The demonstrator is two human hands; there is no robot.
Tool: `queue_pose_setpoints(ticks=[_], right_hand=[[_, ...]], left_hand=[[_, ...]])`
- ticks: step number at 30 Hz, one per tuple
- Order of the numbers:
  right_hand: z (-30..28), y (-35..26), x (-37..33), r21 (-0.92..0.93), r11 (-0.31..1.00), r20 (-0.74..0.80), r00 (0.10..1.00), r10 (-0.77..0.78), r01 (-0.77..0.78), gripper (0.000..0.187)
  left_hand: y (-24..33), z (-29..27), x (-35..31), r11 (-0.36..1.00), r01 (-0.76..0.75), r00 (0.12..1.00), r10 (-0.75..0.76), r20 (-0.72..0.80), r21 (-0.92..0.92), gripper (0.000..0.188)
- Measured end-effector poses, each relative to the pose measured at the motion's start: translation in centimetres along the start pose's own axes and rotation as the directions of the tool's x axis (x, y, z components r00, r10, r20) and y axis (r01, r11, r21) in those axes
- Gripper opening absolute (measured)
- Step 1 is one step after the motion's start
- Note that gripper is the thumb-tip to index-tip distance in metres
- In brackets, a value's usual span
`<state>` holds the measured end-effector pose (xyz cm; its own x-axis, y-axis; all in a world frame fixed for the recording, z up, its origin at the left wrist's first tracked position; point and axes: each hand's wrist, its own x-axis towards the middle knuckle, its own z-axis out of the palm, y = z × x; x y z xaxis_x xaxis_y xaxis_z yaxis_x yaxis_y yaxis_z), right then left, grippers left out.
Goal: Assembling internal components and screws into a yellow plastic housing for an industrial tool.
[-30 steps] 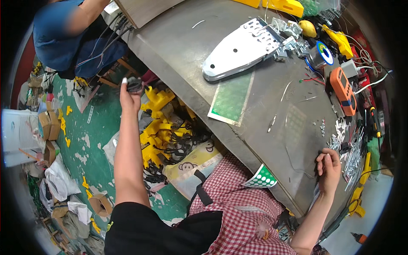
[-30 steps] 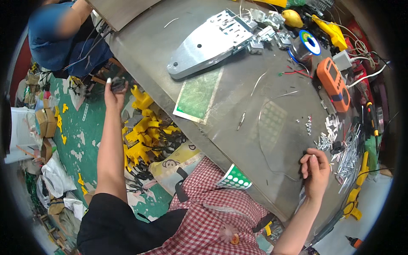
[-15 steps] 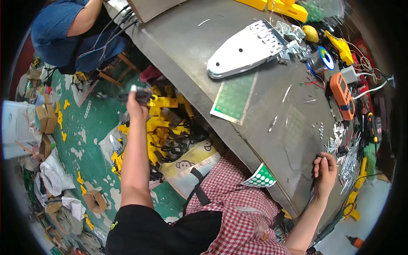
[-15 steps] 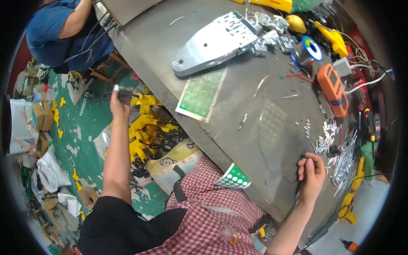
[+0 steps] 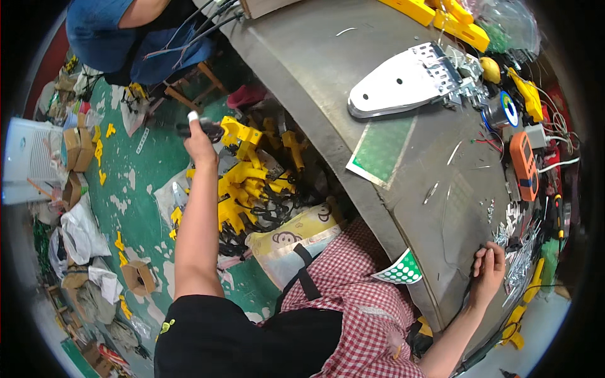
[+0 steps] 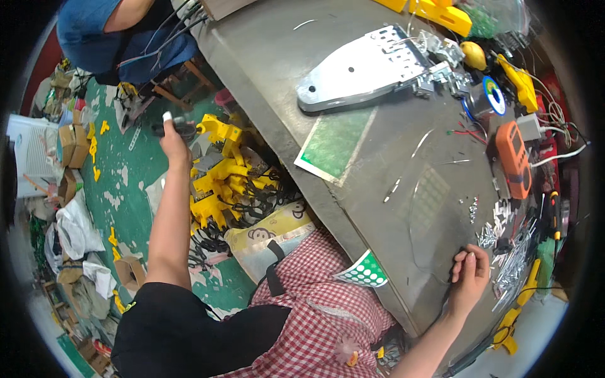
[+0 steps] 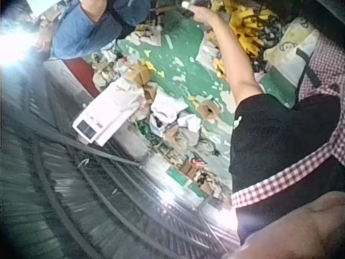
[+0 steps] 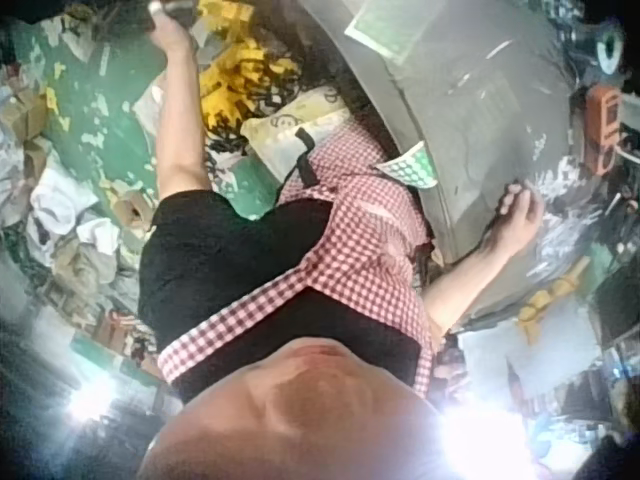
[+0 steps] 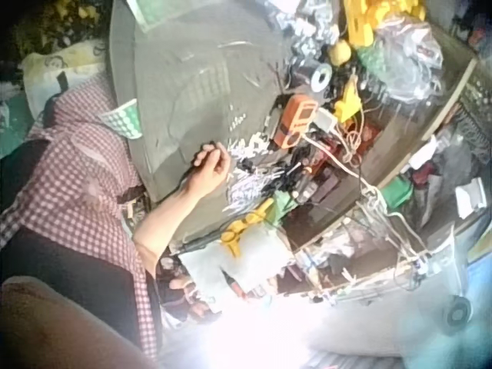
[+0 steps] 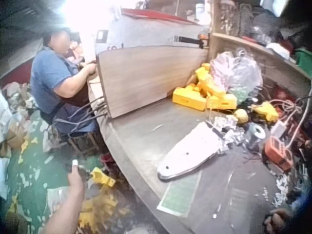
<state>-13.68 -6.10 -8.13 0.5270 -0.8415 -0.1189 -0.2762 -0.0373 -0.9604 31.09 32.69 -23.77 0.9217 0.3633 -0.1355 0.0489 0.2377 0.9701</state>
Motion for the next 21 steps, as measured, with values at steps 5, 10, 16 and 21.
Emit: queue_pose_setpoints(ticks=[5, 10, 16, 21], right_hand=[[-0.2, 0.1, 0.7, -0.028, 1.0, 0.067, 0.998, -0.012, 0.014, 0.02], [-0.2, 0.4, 0.5, -0.09, 0.995, -0.013, 0.999, -0.043, 0.042, 0.02], [0.0, 0.1, 0.4, -0.106, 0.993, 0.007, 0.999, -0.051, 0.051, 0.022], [1.3, -0.3, -0.1, -0.119, 0.992, -0.053, 0.998, -0.046, 0.039, 0.021]], left_hand=[[-2.2, -6.3, -2.4, 0.916, -0.074, 0.984, 0.131, -0.119, 0.393, 0.038], [-8.6, -6.6, -10.3, 0.901, 0.034, 0.974, -0.127, 0.188, 0.432, 0.021], [-11.8, -8.8, -15.3, 0.651, -0.576, 0.644, -0.012, 0.765, 0.495, 0.029], [-3.0, -10.0, -2.0, 0.81, 0.055, 0.984, 0.054, -0.168, 0.584, 0.039]])
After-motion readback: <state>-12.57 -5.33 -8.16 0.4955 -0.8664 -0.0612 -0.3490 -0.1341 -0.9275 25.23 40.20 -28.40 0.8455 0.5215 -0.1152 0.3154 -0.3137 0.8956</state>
